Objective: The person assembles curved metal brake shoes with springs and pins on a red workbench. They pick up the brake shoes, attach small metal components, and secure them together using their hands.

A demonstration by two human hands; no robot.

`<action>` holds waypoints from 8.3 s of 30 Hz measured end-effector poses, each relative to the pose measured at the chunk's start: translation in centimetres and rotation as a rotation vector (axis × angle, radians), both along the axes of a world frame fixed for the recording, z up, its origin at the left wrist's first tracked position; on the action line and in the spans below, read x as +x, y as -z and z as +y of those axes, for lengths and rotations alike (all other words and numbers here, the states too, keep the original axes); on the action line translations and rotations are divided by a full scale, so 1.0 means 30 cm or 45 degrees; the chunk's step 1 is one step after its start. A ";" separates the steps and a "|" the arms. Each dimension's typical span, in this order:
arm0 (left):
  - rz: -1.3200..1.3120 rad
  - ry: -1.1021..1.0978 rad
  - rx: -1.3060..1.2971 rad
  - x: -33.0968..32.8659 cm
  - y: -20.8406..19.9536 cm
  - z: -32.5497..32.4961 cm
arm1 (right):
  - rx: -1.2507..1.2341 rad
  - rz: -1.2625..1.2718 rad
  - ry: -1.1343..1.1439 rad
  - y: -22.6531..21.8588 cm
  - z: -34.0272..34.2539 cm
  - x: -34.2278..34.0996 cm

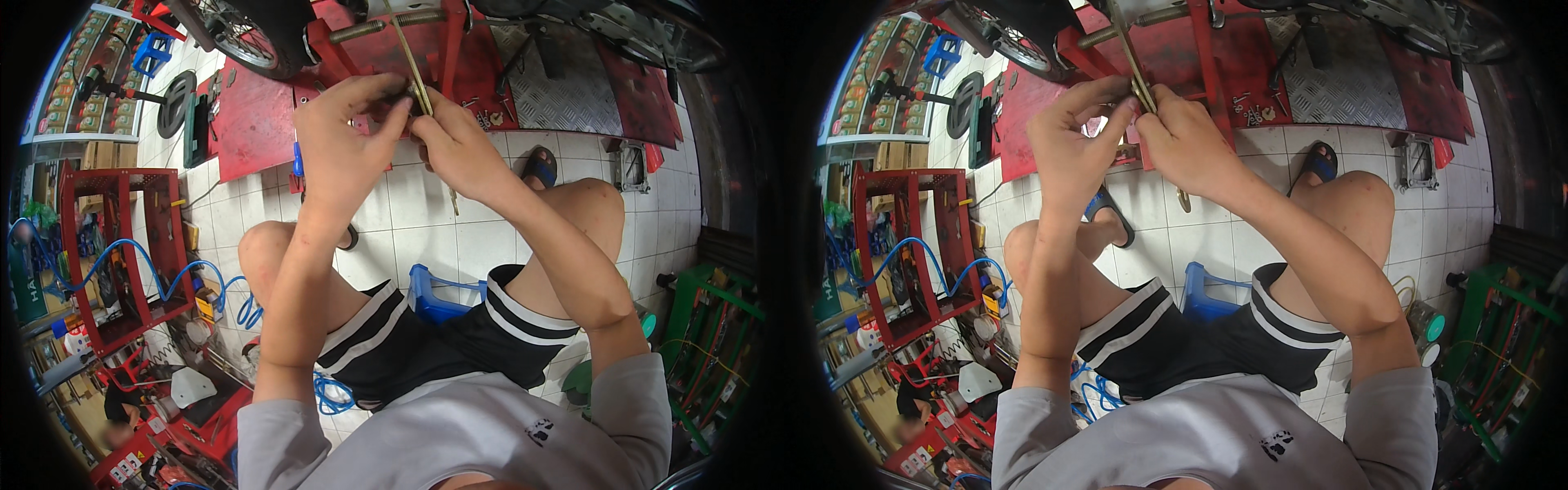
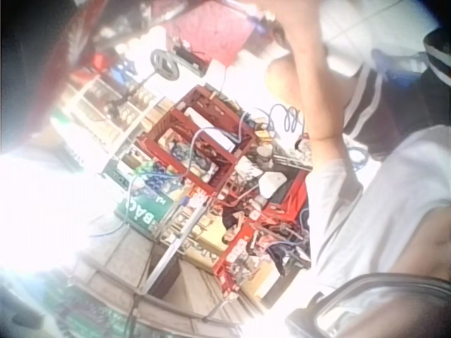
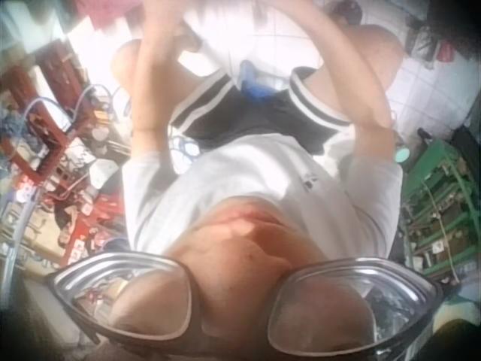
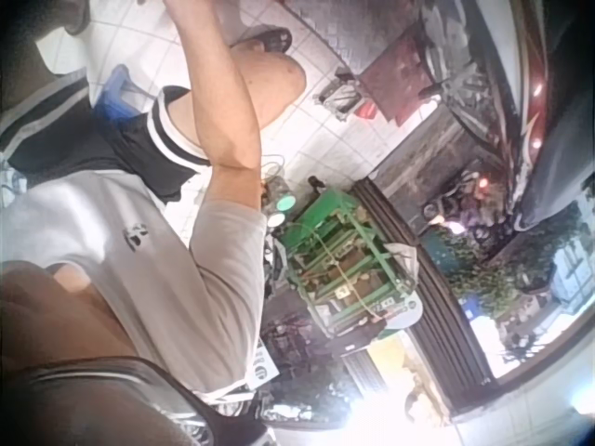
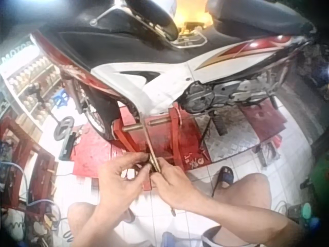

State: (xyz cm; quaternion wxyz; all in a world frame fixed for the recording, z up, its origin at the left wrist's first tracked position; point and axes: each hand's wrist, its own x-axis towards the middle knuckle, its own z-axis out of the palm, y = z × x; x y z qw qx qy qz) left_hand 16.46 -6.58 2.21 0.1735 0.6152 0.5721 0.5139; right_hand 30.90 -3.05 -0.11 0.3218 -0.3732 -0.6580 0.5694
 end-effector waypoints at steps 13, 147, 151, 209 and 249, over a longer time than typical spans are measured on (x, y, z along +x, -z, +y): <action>-0.010 0.013 -0.213 -0.018 -0.033 -0.011 | -0.011 -0.006 -0.048 0.011 0.007 0.001; -1.049 0.204 -0.459 0.000 0.103 0.041 | -0.318 0.052 -0.174 -0.041 0.099 0.102; -0.910 0.145 -0.443 -0.006 0.079 0.024 | -0.317 0.044 -0.208 -0.024 0.102 0.093; -0.570 0.107 -0.579 -0.167 0.058 0.019 | 0.326 -0.090 0.306 0.070 0.168 0.159; 0.611 0.577 -0.669 -0.006 0.446 0.117 | -0.917 0.075 1.421 0.765 -0.343 0.028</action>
